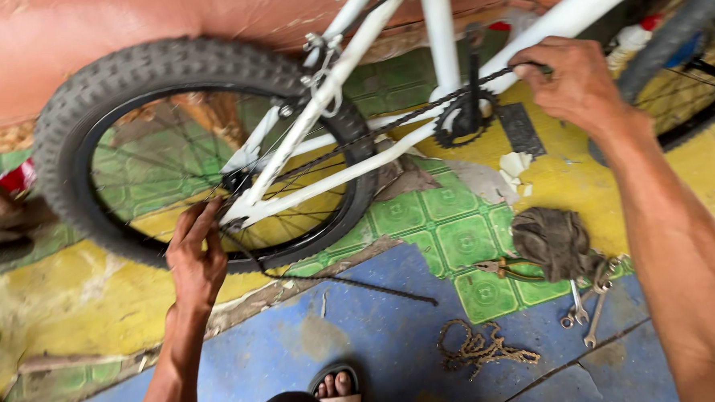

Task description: The person retrieves pliers from a toolbox and uses them to work on a bicycle chain, then threads the chain around the rear wheel and chainring of a bicycle lying on the floor, joining and positioning the chain by hand.

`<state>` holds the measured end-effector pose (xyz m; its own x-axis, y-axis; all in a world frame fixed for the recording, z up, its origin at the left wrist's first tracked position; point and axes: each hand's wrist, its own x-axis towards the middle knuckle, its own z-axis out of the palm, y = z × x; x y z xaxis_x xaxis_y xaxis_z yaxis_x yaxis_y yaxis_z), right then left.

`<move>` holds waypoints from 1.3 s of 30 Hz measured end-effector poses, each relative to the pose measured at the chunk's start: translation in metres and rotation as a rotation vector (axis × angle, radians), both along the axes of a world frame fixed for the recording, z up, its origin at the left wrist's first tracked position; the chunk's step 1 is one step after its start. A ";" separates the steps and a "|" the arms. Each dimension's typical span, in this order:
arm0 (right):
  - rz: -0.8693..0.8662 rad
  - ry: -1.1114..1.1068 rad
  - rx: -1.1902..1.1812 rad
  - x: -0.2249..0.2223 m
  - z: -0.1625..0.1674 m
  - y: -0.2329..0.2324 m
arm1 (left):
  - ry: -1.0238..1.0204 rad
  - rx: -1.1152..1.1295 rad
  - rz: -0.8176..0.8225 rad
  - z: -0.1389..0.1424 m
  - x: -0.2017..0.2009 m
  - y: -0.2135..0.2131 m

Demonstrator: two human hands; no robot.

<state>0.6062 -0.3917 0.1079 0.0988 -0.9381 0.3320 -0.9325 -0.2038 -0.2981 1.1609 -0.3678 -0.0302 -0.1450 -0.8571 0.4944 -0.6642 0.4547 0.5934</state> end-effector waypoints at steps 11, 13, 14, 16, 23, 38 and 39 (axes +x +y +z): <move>-0.006 -0.074 -0.015 -0.003 -0.016 -0.004 | -0.046 0.042 0.049 -0.001 0.001 -0.008; -0.001 -0.068 0.002 -0.002 -0.019 -0.005 | -0.077 0.022 0.043 -0.006 0.005 -0.009; 0.030 -0.042 -0.018 0.000 -0.023 -0.006 | -0.075 0.018 0.045 -0.009 0.006 -0.009; 0.061 -0.057 -0.063 0.002 -0.028 -0.006 | -0.066 0.000 0.046 -0.012 0.006 -0.010; -0.057 -0.281 -0.065 0.013 -0.045 -0.004 | -0.233 -0.281 -0.070 0.030 -0.024 0.006; -0.052 -0.310 -0.245 0.040 -0.059 -0.030 | -0.064 0.082 -0.517 0.098 -0.280 -0.114; -0.024 -0.321 -0.308 0.044 -0.060 -0.031 | -0.039 0.167 -0.511 0.094 -0.278 -0.114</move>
<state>0.6500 -0.4223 0.0479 -0.0757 -0.7915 0.6064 -0.8081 -0.3076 -0.5024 0.8833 -0.4820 0.0636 -0.5800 -0.7388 0.3432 -0.4062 0.6275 0.6643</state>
